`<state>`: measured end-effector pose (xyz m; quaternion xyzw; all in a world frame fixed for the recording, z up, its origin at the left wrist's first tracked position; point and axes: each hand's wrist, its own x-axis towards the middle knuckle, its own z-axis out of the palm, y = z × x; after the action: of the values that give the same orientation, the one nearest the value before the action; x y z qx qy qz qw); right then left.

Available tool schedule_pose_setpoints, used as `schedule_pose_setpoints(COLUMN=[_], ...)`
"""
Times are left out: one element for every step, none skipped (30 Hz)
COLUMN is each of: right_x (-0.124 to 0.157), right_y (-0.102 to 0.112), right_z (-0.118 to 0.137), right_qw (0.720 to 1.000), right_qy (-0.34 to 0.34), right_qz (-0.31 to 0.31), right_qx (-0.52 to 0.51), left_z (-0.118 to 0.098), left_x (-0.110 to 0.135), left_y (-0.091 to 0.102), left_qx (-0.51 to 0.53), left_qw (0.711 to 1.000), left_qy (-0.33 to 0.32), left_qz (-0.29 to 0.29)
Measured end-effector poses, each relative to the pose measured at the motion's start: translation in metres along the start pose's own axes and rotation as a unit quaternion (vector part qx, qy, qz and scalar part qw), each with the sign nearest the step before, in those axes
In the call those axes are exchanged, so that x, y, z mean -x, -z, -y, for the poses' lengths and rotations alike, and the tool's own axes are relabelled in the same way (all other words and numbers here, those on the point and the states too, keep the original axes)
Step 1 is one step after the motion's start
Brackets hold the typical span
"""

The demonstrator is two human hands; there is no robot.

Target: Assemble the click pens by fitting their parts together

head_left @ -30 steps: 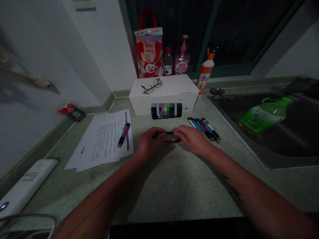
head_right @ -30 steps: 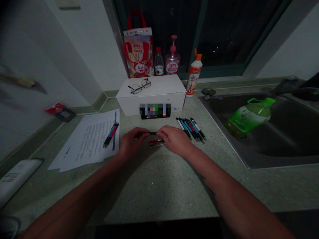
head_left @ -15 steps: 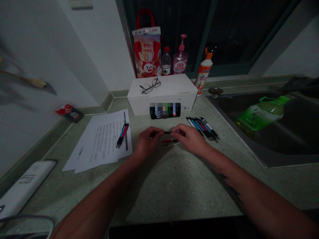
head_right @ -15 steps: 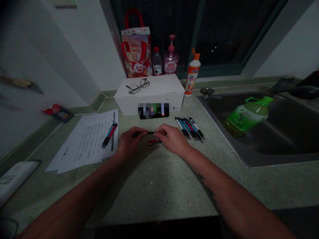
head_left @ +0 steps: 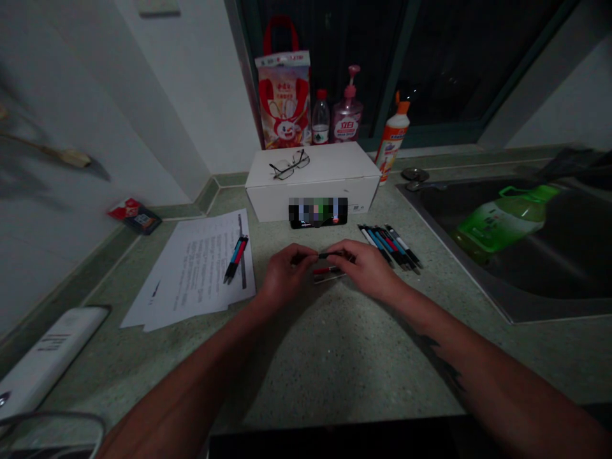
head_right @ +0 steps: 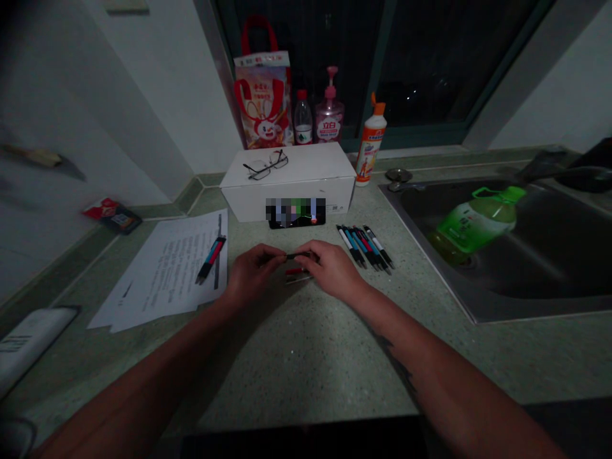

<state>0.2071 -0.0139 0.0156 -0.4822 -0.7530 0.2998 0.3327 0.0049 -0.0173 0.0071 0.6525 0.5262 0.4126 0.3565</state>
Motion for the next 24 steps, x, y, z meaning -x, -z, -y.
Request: schedule_pose_setpoints(right_x=[0.000,0.001,0.001,0.002,0.003,0.003,0.003,0.003,0.003,0.003,0.003,0.003,0.003,0.003,0.003,0.004,0.005,0.007,0.008,0.010,0.011,0.012,0.013,0.013], right_y=[0.000,0.000,0.000,0.000,-0.001,-0.001,-0.001,-0.001,0.000,0.001,0.002,0.003,0.004,0.005,0.005,0.005,0.004,0.002,0.001,-0.001,-0.003,-0.005,-0.006,-0.007], right_z=[0.001,0.002,0.002,0.002,0.002,0.001,0.001,0.000,0.000,0.000,0.001,0.002,0.003,0.004,0.005,0.006,0.007,0.008,0.008,0.009,0.009,0.009,0.008,0.008], right_qw=[1.000,0.998,0.997,0.996,0.995,0.995,0.995,0.995,0.994,0.994,0.994,0.995,0.996,0.996,0.995,0.993,0.989,0.985,0.980,0.975,0.971,0.967,0.963,0.960], right_qy=[0.018,0.036,0.050,0.059,0.063,0.065,0.065,0.066,0.066,0.064,0.059,0.052,0.045,0.041,0.040,0.044,0.051,0.059,0.066,0.071,0.074,0.076,0.076,0.076], right_qz=[-0.016,-0.029,-0.034,-0.034,-0.032,-0.031,-0.031,-0.033,-0.037,-0.041,-0.043,-0.039,-0.024,0.001,0.032,0.066,0.100,0.129,0.152,0.169,0.183,0.194,0.204,0.211], right_qx=[0.019,0.035,0.049,0.059,0.065,0.068,0.069,0.071,0.073,0.075,0.076,0.077,0.078,0.080,0.083,0.087,0.093,0.101,0.111,0.122,0.135,0.147,0.158,0.166], left_z=[0.000,0.000,-0.001,-0.001,-0.001,-0.001,-0.002,-0.001,-0.001,-0.001,-0.001,-0.001,0.000,0.000,0.001,0.002,0.004,0.005,0.006,0.007,0.008,0.008,0.009,0.009], left_x=[0.000,0.000,0.000,-0.001,-0.001,-0.002,-0.002,-0.003,-0.004,-0.004,-0.004,-0.004,-0.004,-0.004,-0.004,-0.004,-0.003,-0.003,-0.002,-0.002,-0.001,-0.001,0.000,0.000], left_y=[0.000,-0.001,-0.001,-0.001,-0.001,-0.001,-0.001,0.000,0.001,0.002,0.004,0.005,0.007,0.008,0.009,0.009,0.009,0.009,0.008,0.007,0.006,0.005,0.005,0.005], left_qx=[0.005,0.009,0.013,0.017,0.021,0.023,0.024,0.023,0.019,0.011,-0.004,-0.027,-0.059,-0.099,-0.143,-0.187,-0.228,-0.262,-0.289,-0.311,-0.327,-0.339,-0.348,-0.353], left_qw=[1.000,1.000,1.000,1.000,0.999,0.999,0.999,0.999,0.999,0.999,0.999,0.999,0.998,0.995,0.989,0.981,0.973,0.964,0.956,0.949,0.942,0.937,0.934,0.931], left_qy=[0.003,0.009,0.016,0.025,0.032,0.038,0.041,0.041,0.040,0.037,0.031,0.021,0.008,-0.008,-0.023,-0.036,-0.044,-0.049,-0.050,-0.050,-0.051,-0.054,-0.058,-0.063], left_qz=[0.000,0.000,0.000,0.000,0.000,0.001,0.001,0.001,-0.001,-0.005,-0.011,-0.018,-0.024,-0.027,-0.029,-0.025,-0.017,-0.004,0.010,0.027,0.043,0.056,0.064,0.067])
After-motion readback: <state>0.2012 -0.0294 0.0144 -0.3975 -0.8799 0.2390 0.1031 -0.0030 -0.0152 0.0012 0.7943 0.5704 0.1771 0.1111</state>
